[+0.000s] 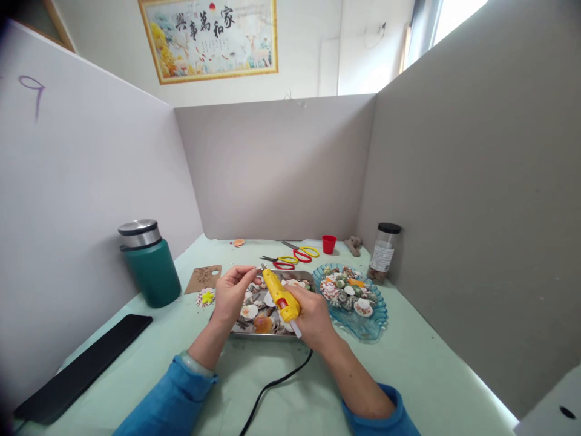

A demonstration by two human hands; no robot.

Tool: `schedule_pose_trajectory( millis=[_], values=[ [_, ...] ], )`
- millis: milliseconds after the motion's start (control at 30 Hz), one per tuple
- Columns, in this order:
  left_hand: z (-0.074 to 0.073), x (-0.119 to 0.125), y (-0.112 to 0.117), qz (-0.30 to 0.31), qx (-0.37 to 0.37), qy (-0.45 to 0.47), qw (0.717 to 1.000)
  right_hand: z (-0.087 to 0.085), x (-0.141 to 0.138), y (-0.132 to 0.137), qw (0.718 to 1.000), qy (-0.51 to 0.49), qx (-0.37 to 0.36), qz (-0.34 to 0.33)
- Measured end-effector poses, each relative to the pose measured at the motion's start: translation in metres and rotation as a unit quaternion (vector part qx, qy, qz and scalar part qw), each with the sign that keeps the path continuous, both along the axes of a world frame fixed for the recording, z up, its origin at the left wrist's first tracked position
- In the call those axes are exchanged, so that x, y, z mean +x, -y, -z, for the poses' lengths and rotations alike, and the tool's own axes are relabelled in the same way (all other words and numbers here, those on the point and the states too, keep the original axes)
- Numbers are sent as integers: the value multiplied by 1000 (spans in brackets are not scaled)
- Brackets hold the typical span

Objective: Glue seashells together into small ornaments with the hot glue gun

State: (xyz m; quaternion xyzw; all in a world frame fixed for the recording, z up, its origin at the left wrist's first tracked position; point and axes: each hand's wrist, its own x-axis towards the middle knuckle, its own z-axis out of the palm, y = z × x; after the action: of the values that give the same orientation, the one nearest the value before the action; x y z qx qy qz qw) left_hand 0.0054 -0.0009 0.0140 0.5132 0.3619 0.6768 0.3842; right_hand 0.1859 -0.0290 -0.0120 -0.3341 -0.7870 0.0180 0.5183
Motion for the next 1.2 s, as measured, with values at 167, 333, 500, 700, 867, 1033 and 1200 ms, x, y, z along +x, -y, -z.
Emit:
schedule_pose_trajectory(
  millis=[167, 333, 500, 700, 867, 1033, 1200],
  values=[
    [2, -1, -1, -6, 20, -22, 1000, -1, 0, 1, 1000, 13, -7, -26],
    [0, -1, 2, -15, 27, -40, 999, -3, 0, 1, 1000, -10, -11, 14],
    [0, 0, 2, -11, 25, -42, 999, -2, 0, 1, 1000, 5, -5, -7],
    [3, -2, -1, -25, 28, -43, 998, -1, 2, 1, 999, 23, -16, -38],
    [0, -1, 1, -20, 13, -30, 999, 0, 2, 0, 1000, 2, -10, 0],
    [-5, 1, 4, -24, 3, -9, 1000, 0, 1, 0, 1000, -9, -5, 4],
    [0, -1, 0, -8, 1, -10, 1000, -1, 1, 1, 1000, 10, -3, -7]
  ],
)
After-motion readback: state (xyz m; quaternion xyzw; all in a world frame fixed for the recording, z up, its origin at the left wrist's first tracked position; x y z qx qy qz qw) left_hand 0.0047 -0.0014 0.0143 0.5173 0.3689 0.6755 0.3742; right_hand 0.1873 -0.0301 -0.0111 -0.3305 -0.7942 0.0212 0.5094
